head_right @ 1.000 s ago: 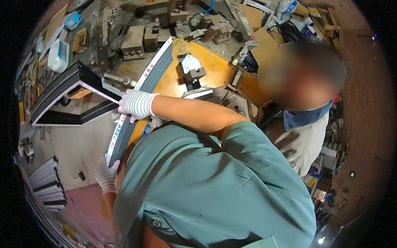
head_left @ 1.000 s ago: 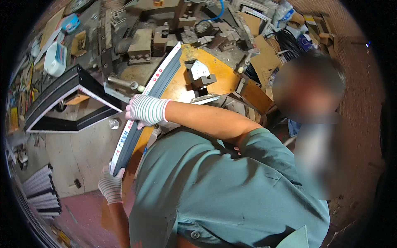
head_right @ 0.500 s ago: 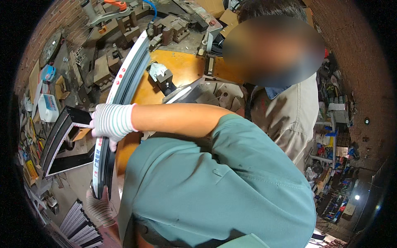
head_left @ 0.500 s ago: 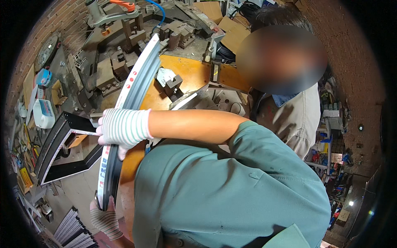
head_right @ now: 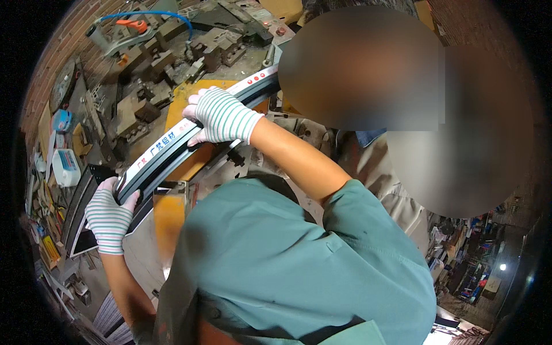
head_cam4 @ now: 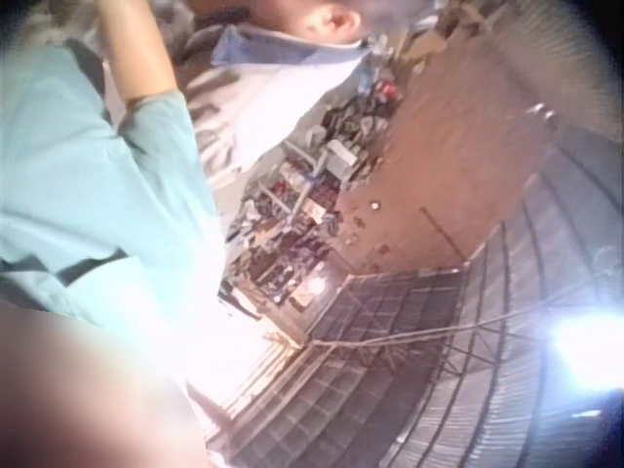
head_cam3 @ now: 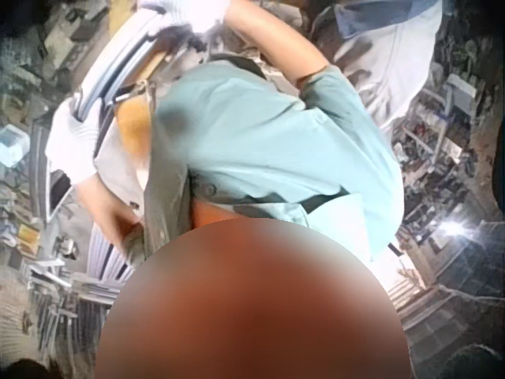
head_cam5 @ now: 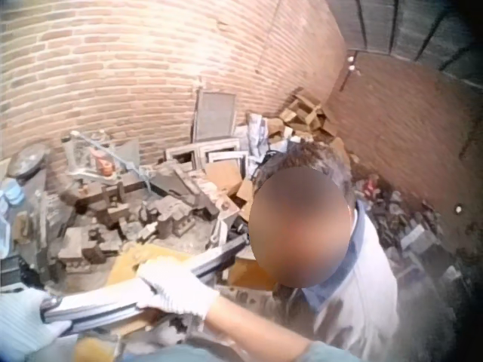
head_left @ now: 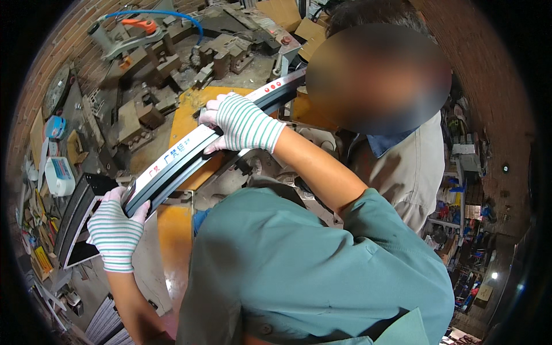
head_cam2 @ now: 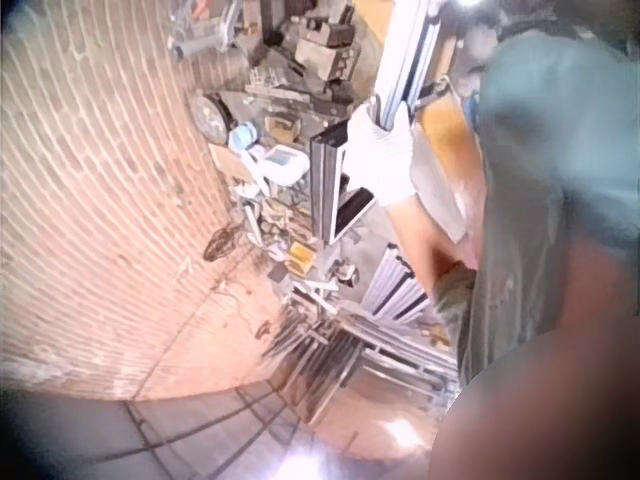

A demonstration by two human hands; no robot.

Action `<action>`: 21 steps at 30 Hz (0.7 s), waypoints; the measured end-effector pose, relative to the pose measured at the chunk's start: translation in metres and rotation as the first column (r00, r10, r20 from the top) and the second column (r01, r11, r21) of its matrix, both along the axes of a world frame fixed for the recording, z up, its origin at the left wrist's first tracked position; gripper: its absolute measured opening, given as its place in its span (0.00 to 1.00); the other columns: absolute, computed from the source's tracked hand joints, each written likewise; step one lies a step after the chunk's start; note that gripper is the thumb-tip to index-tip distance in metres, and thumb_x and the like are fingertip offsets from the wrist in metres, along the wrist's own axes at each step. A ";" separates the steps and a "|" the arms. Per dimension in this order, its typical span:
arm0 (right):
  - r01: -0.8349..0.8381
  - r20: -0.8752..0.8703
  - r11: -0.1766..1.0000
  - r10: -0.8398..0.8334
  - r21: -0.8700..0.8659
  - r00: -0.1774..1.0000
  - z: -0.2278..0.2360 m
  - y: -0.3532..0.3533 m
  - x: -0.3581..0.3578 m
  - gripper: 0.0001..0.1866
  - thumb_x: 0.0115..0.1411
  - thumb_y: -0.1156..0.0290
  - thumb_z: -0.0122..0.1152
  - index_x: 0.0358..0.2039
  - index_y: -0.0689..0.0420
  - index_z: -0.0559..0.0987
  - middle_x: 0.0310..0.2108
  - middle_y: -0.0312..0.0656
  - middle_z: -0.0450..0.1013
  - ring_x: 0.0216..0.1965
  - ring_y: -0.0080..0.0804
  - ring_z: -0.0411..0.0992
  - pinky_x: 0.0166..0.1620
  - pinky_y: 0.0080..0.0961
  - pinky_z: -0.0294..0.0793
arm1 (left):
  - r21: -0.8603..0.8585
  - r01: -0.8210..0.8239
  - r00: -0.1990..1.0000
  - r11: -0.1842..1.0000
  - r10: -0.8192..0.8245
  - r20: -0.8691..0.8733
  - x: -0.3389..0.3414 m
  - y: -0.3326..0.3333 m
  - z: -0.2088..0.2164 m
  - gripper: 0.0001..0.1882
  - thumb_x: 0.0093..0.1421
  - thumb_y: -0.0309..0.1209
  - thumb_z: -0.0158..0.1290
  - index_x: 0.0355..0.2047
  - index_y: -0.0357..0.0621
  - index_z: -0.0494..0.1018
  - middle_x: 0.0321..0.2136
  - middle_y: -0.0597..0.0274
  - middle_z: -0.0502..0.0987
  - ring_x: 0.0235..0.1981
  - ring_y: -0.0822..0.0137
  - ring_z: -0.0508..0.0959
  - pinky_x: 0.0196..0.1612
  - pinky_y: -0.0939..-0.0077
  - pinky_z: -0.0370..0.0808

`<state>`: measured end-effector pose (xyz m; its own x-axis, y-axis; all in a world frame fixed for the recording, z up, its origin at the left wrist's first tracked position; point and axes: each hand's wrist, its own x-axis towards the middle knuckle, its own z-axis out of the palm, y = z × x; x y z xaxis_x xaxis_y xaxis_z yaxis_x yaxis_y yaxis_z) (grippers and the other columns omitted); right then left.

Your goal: The person operates a metal cutting saw to cut aluminum profiles. They place the profiles into the saw, secure them, and activate the cutting mechanism. After each cut, they remove the cut piece and prepare the next profile for cutting.

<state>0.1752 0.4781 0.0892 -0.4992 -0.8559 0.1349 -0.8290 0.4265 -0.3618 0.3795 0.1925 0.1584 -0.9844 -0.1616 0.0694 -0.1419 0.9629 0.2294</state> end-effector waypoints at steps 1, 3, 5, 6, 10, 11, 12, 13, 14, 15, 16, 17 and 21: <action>0.024 -0.013 1.000 -0.024 -0.008 1.000 -0.003 0.010 -0.007 0.29 0.49 0.40 0.75 0.36 0.53 0.83 0.36 0.44 0.76 0.43 0.46 0.75 0.48 0.41 0.72 | 0.010 -0.004 1.000 1.000 0.004 0.028 -0.014 0.005 0.001 0.26 0.49 0.37 0.74 0.46 0.40 0.79 0.40 0.49 0.84 0.38 0.50 0.85 0.44 0.61 0.81; 0.089 -0.009 0.995 -0.090 -0.035 0.996 -0.011 0.027 -0.015 0.29 0.49 0.41 0.76 0.37 0.54 0.84 0.36 0.45 0.77 0.43 0.47 0.75 0.49 0.41 0.73 | -0.022 0.061 0.997 0.998 -0.060 0.058 -0.038 0.016 0.004 0.26 0.50 0.39 0.74 0.46 0.41 0.79 0.40 0.50 0.84 0.38 0.50 0.85 0.44 0.61 0.82; 0.128 0.016 0.992 -0.128 -0.008 0.992 -0.017 0.042 -0.022 0.30 0.49 0.40 0.76 0.39 0.55 0.84 0.36 0.45 0.77 0.44 0.47 0.75 0.49 0.42 0.73 | -0.045 0.094 0.992 0.995 -0.090 0.091 -0.057 0.027 0.005 0.27 0.50 0.40 0.74 0.47 0.41 0.79 0.40 0.50 0.84 0.38 0.50 0.85 0.44 0.61 0.82; 0.137 0.023 0.990 -0.136 -0.016 0.990 -0.020 0.049 -0.024 0.30 0.49 0.40 0.76 0.39 0.55 0.85 0.36 0.46 0.77 0.44 0.47 0.75 0.49 0.41 0.73 | -0.046 0.107 0.989 0.993 -0.101 0.106 -0.066 0.032 0.005 0.27 0.49 0.40 0.74 0.47 0.42 0.79 0.40 0.50 0.84 0.38 0.50 0.85 0.44 0.61 0.82; 0.190 0.068 0.982 -0.191 0.013 0.979 -0.030 0.074 -0.028 0.31 0.49 0.41 0.76 0.41 0.55 0.85 0.37 0.46 0.77 0.44 0.48 0.75 0.50 0.42 0.73 | -0.036 0.168 0.977 0.985 -0.161 0.142 -0.095 0.050 0.001 0.28 0.49 0.41 0.74 0.47 0.43 0.79 0.40 0.51 0.84 0.39 0.51 0.85 0.44 0.62 0.81; 0.187 0.077 0.982 -0.186 -0.007 0.979 -0.032 0.078 -0.028 0.31 0.49 0.41 0.76 0.41 0.55 0.85 0.37 0.46 0.77 0.44 0.48 0.76 0.50 0.42 0.73 | -0.064 0.148 0.974 0.987 -0.134 0.182 -0.100 0.052 0.000 0.28 0.49 0.41 0.74 0.47 0.43 0.79 0.41 0.51 0.83 0.39 0.51 0.85 0.44 0.62 0.81; 0.210 0.046 0.977 -0.212 0.026 0.976 -0.033 0.081 -0.027 0.30 0.49 0.41 0.76 0.40 0.55 0.85 0.37 0.46 0.77 0.45 0.48 0.76 0.51 0.42 0.74 | -0.091 0.159 0.972 0.983 -0.140 0.188 -0.104 0.054 -0.002 0.28 0.48 0.41 0.74 0.47 0.44 0.79 0.40 0.51 0.84 0.40 0.50 0.85 0.44 0.62 0.81; 0.230 0.047 0.973 -0.229 -0.010 0.972 -0.034 0.085 -0.026 0.30 0.49 0.42 0.77 0.41 0.54 0.85 0.38 0.46 0.77 0.46 0.47 0.76 0.51 0.42 0.74 | -0.084 0.157 0.970 0.984 -0.138 0.199 -0.108 0.056 -0.004 0.28 0.48 0.41 0.74 0.47 0.45 0.80 0.41 0.52 0.84 0.40 0.49 0.84 0.43 0.61 0.80; 0.255 0.034 0.967 -0.256 0.019 0.966 -0.035 0.087 -0.026 0.30 0.48 0.42 0.77 0.41 0.54 0.85 0.37 0.45 0.77 0.45 0.47 0.76 0.51 0.42 0.74 | -0.048 0.182 0.968 0.982 -0.170 0.184 -0.112 0.058 -0.006 0.28 0.48 0.42 0.74 0.47 0.45 0.80 0.41 0.52 0.84 0.40 0.49 0.84 0.44 0.61 0.80; 0.268 0.014 0.963 -0.268 0.003 0.963 -0.036 0.089 -0.025 0.30 0.48 0.42 0.77 0.41 0.54 0.84 0.37 0.45 0.77 0.45 0.46 0.76 0.51 0.42 0.74 | -0.091 0.178 0.966 0.980 -0.157 0.206 -0.117 0.058 -0.008 0.28 0.48 0.42 0.74 0.47 0.44 0.80 0.40 0.52 0.84 0.40 0.49 0.84 0.44 0.61 0.80; 0.279 0.002 0.960 -0.279 0.007 0.960 -0.037 0.091 -0.025 0.30 0.48 0.42 0.78 0.40 0.54 0.84 0.36 0.45 0.77 0.44 0.46 0.76 0.50 0.42 0.74 | -0.039 0.202 0.963 0.979 -0.191 0.191 -0.120 0.058 -0.009 0.28 0.49 0.42 0.74 0.47 0.44 0.80 0.40 0.52 0.84 0.40 0.49 0.84 0.44 0.61 0.80; 0.301 -0.003 0.953 -0.301 0.042 0.954 -0.038 0.094 -0.026 0.30 0.47 0.42 0.78 0.39 0.54 0.83 0.36 0.45 0.76 0.44 0.46 0.76 0.50 0.43 0.74 | -0.058 0.205 0.962 0.977 -0.190 0.198 -0.124 0.060 -0.011 0.28 0.49 0.43 0.74 0.47 0.44 0.80 0.40 0.53 0.83 0.40 0.49 0.84 0.44 0.61 0.80; 0.306 -0.031 0.952 -0.306 -0.010 0.952 -0.043 0.112 -0.029 0.30 0.45 0.44 0.80 0.37 0.56 0.82 0.33 0.45 0.75 0.39 0.46 0.74 0.47 0.42 0.74 | -0.038 0.235 0.944 0.971 -0.219 0.247 -0.141 0.066 -0.026 0.28 0.51 0.46 0.72 0.48 0.45 0.80 0.40 0.53 0.83 0.39 0.51 0.84 0.43 0.62 0.80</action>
<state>0.1460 0.5903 0.0458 -0.7323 -0.6622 0.1592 -0.6704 0.6596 -0.3399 0.2383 0.2581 0.1328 -0.9833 0.0649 -0.1702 0.0392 0.9879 0.1503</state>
